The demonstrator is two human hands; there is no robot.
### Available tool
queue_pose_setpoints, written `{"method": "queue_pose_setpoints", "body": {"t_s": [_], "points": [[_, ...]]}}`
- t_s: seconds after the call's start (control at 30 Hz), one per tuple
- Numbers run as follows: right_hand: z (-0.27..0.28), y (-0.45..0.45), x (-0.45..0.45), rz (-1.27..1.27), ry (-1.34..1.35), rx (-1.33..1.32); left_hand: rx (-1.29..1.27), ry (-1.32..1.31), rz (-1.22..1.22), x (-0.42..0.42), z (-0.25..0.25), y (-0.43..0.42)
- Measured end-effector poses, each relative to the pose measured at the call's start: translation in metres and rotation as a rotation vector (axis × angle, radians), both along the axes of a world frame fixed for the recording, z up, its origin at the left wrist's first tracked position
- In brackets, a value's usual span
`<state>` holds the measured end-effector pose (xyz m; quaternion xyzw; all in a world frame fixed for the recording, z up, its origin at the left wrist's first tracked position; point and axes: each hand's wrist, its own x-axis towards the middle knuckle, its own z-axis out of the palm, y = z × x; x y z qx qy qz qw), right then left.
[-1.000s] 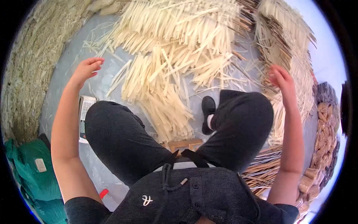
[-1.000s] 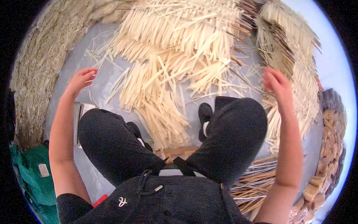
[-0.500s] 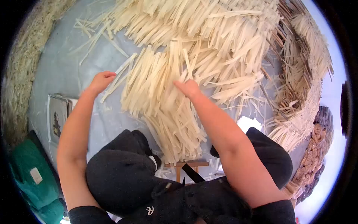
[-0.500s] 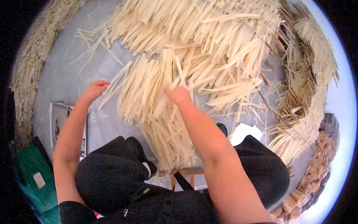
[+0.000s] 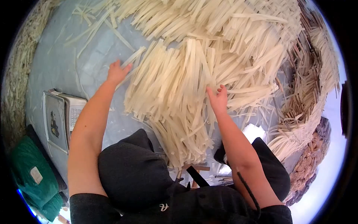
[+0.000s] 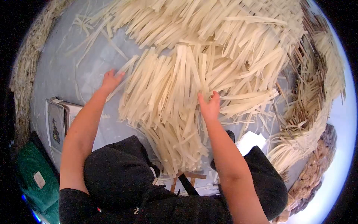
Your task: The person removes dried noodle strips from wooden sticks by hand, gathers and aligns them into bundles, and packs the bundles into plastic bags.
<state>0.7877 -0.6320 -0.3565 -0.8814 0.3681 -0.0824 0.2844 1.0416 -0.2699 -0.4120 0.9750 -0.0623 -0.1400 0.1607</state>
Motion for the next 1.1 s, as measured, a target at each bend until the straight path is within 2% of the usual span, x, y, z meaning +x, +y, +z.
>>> {"method": "queue_pose_setpoints", "body": {"t_s": [0.07,0.13,0.17,0.23,0.27,0.33,0.37,0.4,0.43,0.47,0.53,0.67,0.73,0.77,0.83,0.97,1.03,1.1], "points": [[-0.004,0.002,0.016,-0.245,0.026,0.502,0.086,0.051,-0.047,-0.004,0.002,-0.012],[-0.004,0.016,0.035,-0.212,0.107,0.454,-0.311,0.366,0.021,-0.001,-0.002,-0.022],[0.002,0.024,0.047,-0.178,0.186,0.407,-0.312,0.372,0.022,-0.003,0.009,-0.031],[0.011,0.030,0.077,0.047,0.175,0.596,-0.376,0.652,0.027,-0.007,0.031,-0.046],[0.002,0.032,0.092,0.045,0.184,0.599,-0.375,0.660,0.030,-0.011,0.034,-0.051],[-0.010,0.036,0.119,-0.018,0.150,0.828,-0.532,0.851,0.191,-0.015,0.040,-0.057],[0.004,0.044,0.131,-0.016,0.151,0.826,-0.534,0.850,0.193,-0.013,0.031,-0.056],[0.020,0.049,0.141,0.048,0.227,0.785,-0.643,0.890,0.197,-0.012,0.018,-0.055],[0.030,0.056,0.147,0.112,0.306,0.743,-0.754,0.929,0.205,-0.014,0.019,-0.056],[0.029,0.062,0.149,0.115,0.317,0.742,-0.757,0.936,0.214,-0.016,0.020,-0.057],[0.026,0.072,0.154,0.286,0.279,0.879,-0.809,1.128,0.290,-0.016,0.026,-0.063],[0.027,0.090,0.150,0.363,0.146,1.035,-1.013,1.128,0.307,-0.033,0.043,-0.065],[0.032,0.096,0.145,0.436,0.167,1.067,-1.241,1.086,0.183,-0.040,0.059,-0.062],[0.035,0.098,0.143,0.430,0.168,1.068,-1.238,1.092,0.182,-0.043,0.063,-0.062],[0.043,0.104,0.143,0.492,0.122,1.007,-1.197,0.938,0.153,-0.049,0.071,-0.058],[0.085,0.107,0.145,0.604,0.115,0.914,-1.061,0.772,0.163,-0.049,0.114,-0.043],[0.106,0.112,0.148,0.756,-0.146,0.797,-1.185,0.665,0.127,-0.050,0.143,-0.040],[0.129,0.119,0.156,0.756,-0.234,0.744,-1.207,0.602,0.129,-0.046,0.158,-0.033]]}}
